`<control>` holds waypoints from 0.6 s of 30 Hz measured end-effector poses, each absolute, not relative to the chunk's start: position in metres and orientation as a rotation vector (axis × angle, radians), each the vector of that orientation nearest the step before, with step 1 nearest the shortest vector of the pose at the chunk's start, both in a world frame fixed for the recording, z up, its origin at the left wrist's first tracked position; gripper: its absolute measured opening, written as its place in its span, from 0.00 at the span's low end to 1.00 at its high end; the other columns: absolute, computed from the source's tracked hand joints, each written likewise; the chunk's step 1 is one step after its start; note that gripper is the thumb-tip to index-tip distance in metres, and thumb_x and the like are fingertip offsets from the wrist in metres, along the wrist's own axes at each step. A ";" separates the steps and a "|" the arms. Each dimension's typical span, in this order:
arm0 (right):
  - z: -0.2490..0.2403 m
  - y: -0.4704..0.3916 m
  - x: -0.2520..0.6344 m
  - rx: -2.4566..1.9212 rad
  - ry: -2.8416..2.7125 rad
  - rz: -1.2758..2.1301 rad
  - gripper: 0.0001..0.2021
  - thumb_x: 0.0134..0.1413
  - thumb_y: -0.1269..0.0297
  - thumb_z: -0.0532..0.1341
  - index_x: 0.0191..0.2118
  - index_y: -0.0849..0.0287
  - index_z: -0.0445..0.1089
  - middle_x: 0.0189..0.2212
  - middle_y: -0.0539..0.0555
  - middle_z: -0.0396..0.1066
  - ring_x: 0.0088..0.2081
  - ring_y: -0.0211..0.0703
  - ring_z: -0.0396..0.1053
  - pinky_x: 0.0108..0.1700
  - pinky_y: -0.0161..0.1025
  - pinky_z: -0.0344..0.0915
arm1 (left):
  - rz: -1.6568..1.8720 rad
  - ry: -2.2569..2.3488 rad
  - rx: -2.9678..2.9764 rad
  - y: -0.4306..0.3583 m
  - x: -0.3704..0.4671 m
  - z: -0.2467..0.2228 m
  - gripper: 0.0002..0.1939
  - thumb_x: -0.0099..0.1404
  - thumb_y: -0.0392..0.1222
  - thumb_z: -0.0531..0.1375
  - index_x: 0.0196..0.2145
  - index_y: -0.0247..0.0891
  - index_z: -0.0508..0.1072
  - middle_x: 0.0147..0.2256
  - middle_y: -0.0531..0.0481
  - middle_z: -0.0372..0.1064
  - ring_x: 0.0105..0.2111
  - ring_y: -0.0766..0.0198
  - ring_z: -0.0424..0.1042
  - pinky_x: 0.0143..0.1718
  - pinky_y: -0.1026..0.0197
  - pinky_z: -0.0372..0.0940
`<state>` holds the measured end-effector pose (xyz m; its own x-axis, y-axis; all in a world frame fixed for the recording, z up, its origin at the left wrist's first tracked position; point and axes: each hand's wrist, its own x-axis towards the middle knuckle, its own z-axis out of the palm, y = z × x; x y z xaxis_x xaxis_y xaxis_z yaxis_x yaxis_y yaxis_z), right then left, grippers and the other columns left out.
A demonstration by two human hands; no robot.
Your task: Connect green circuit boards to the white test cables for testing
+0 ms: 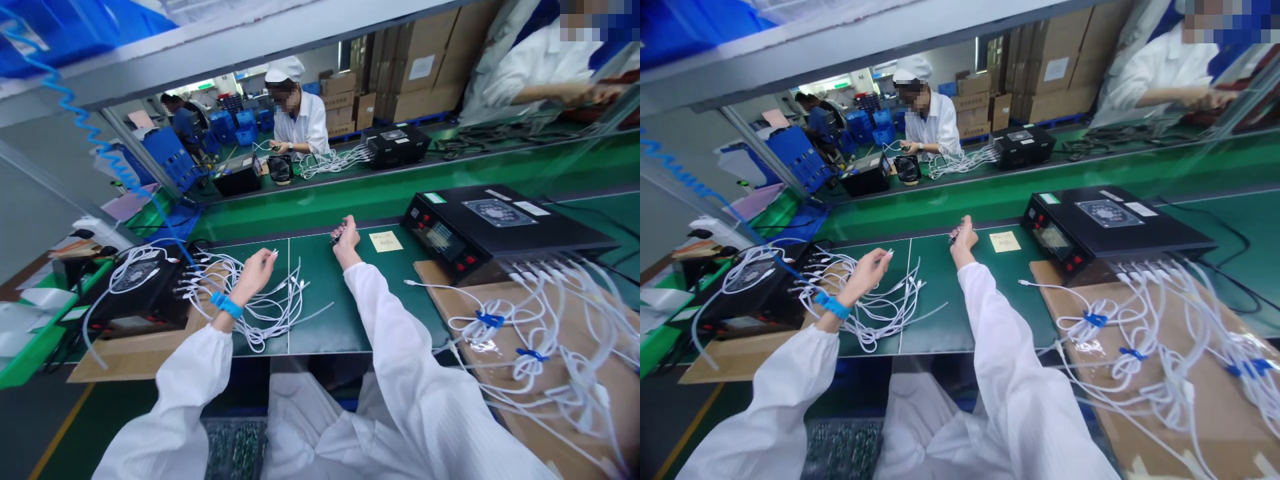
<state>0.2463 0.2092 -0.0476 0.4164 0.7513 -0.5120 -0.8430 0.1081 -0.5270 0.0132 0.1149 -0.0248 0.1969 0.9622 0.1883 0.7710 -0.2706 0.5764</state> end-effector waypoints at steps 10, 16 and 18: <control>-0.054 0.137 0.224 -0.880 -0.307 1.360 0.26 0.44 0.42 0.76 0.27 0.57 0.64 0.20 0.45 0.64 0.24 0.35 0.65 0.23 0.32 0.62 | 0.742 1.383 2.368 0.116 0.093 -0.010 0.26 0.70 0.51 0.62 0.61 0.36 0.70 0.53 0.37 0.72 0.55 0.51 0.72 0.56 0.51 0.69; -0.045 0.085 0.222 -0.572 -0.143 1.561 0.15 0.58 0.54 0.70 0.33 0.59 0.69 0.28 0.49 0.74 0.30 0.40 0.73 0.31 0.36 0.70 | 0.826 1.307 2.223 0.082 0.090 -0.003 0.14 0.69 0.36 0.60 0.51 0.37 0.77 0.47 0.43 0.77 0.45 0.59 0.77 0.42 0.59 0.75; -0.043 0.069 0.221 -0.515 -0.077 1.593 0.10 0.60 0.59 0.68 0.35 0.58 0.70 0.30 0.49 0.75 0.33 0.41 0.75 0.34 0.37 0.72 | 0.866 1.307 2.124 0.073 0.088 -0.002 0.13 0.68 0.38 0.61 0.50 0.37 0.78 0.47 0.43 0.77 0.45 0.58 0.77 0.41 0.60 0.76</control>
